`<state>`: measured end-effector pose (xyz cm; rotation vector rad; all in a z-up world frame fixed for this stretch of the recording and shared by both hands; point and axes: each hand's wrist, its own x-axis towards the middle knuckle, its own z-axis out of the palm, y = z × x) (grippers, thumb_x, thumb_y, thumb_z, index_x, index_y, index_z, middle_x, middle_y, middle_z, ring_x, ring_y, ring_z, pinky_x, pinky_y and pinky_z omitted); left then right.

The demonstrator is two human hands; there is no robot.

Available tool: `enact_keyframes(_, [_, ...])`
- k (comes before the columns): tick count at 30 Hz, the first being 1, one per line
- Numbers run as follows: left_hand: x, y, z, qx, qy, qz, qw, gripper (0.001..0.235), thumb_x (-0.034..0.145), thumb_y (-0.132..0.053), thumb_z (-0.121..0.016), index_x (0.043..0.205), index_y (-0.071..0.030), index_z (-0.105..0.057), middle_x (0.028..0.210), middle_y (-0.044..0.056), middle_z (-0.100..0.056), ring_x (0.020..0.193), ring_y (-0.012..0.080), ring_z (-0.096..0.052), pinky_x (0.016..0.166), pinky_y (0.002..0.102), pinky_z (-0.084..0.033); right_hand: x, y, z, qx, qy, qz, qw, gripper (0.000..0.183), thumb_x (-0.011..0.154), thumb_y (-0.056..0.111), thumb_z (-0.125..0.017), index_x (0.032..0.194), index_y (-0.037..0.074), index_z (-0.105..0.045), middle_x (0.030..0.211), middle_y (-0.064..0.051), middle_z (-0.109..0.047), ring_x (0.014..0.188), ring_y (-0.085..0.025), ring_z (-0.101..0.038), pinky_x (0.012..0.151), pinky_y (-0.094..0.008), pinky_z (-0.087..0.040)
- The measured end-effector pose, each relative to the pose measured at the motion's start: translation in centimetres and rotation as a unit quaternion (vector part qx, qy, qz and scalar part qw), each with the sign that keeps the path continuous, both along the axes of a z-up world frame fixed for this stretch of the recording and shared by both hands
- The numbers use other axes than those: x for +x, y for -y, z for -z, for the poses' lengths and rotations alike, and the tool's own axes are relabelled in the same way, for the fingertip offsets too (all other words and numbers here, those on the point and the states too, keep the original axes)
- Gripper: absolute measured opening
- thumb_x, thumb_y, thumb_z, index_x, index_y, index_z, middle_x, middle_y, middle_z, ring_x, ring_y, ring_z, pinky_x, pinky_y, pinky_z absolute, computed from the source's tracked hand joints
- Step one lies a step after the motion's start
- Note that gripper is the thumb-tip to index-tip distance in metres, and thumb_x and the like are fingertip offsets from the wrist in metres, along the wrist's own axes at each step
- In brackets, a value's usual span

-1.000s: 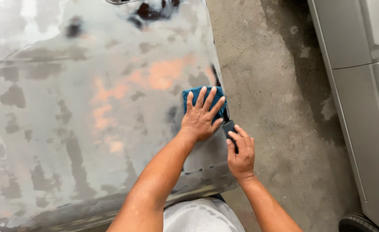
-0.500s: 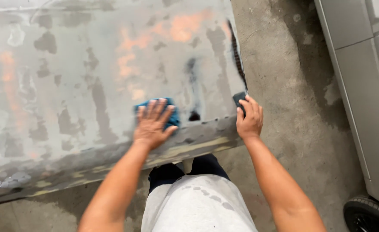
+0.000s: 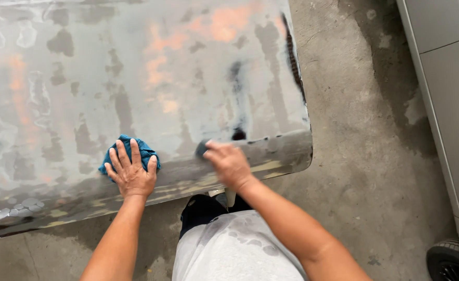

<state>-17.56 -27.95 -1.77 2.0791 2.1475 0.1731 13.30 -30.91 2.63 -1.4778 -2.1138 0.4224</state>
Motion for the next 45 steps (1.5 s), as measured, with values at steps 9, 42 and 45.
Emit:
enact_keyframes(9, [2.6,-3.7,-1.2,-0.003,-0.022,0.054,0.998,0.079,0.094,-0.060,-0.051,0.161,-0.021,-0.038,0.173,0.014,-0.022,0.155,0.0403,-0.021,0.122,0.061,-0.013,15.3,-5.0,0.8,0.046,0.104,0.274,0.955,0.022,0.098,0.014,-0.061,0.119,0.011,-0.067,0.133,-0.011,-0.065,0.119,-0.033,-0.059,0.101,-0.044,-0.043])
enact_keyframes(42, [15.0,-25.4,-2.4,0.020,0.007,0.072,0.997,0.087,0.085,-0.064,-0.059,0.161,-0.026,-0.040,0.172,0.007,-0.023,0.155,0.0351,-0.022,0.120,0.063,-0.015,18.7,-28.0,2.2,0.089,0.116,0.124,0.981,0.028,0.100,0.007,-0.060,0.128,0.007,-0.066,0.143,-0.015,-0.060,0.128,-0.033,-0.055,0.107,-0.051,-0.044])
enact_keyframes(45, [14.7,-25.7,-2.6,0.017,0.000,0.063,0.998,0.087,0.083,-0.064,-0.060,0.159,-0.026,-0.041,0.171,0.007,-0.024,0.153,0.0354,-0.022,0.118,0.063,-0.016,13.9,-21.5,2.8,0.066,0.108,-0.196,0.973,0.040,0.090,0.010,-0.057,0.130,0.014,-0.064,0.146,-0.010,-0.056,0.132,-0.028,-0.055,0.106,-0.049,-0.045])
